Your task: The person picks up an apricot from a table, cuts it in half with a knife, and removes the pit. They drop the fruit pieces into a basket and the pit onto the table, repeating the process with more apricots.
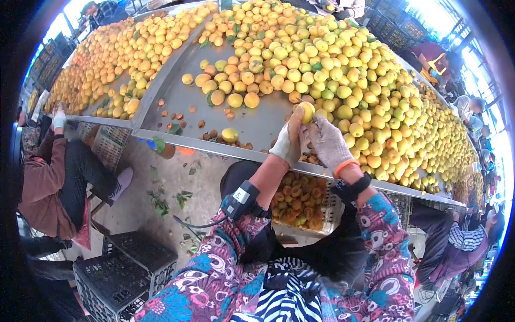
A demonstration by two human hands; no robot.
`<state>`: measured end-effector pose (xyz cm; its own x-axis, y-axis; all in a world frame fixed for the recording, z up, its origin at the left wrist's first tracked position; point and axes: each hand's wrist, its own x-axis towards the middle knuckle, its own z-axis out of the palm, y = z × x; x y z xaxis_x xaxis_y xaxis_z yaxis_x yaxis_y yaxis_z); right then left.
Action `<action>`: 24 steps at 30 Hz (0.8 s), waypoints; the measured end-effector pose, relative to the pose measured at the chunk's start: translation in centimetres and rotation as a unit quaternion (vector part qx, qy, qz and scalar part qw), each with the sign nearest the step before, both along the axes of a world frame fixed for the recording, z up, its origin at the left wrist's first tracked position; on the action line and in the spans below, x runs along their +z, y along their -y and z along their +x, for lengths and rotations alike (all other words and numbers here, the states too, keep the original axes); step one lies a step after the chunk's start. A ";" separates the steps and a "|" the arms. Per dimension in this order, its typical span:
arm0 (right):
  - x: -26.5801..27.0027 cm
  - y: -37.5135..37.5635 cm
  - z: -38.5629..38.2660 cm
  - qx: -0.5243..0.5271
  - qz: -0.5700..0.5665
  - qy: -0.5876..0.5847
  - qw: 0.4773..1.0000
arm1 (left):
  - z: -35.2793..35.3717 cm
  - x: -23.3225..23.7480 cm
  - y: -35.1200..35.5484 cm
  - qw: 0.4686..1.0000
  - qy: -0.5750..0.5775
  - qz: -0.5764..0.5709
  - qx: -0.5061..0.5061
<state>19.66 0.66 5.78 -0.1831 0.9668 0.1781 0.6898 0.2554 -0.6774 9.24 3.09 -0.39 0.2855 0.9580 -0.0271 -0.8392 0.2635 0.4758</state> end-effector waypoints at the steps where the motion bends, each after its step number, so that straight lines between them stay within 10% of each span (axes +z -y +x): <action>1: -0.1 -0.1 0.8 0.001 -0.006 0.010 1.000 | 0.0 0.0 -0.2 0.999 -0.009 0.032 0.012; 9: -2.9 0.7 -0.2 -0.030 0.064 0.079 0.994 | -0.5 -0.6 0.0 0.998 0.023 0.043 -0.026; 15: 0.0 1.8 -1.4 -0.056 -0.098 0.192 0.975 | -1.2 -0.2 -1.1 0.975 -0.209 -0.076 -0.024; 18: -2.1 2.0 -0.6 -0.019 -0.024 0.110 0.993 | 0.1 -1.7 -1.0 0.967 -0.239 -0.013 0.082; 24: -1.9 2.9 -0.8 -0.031 -0.241 -0.274 0.931 | 0.5 -4.0 -2.0 0.975 -0.204 0.057 0.062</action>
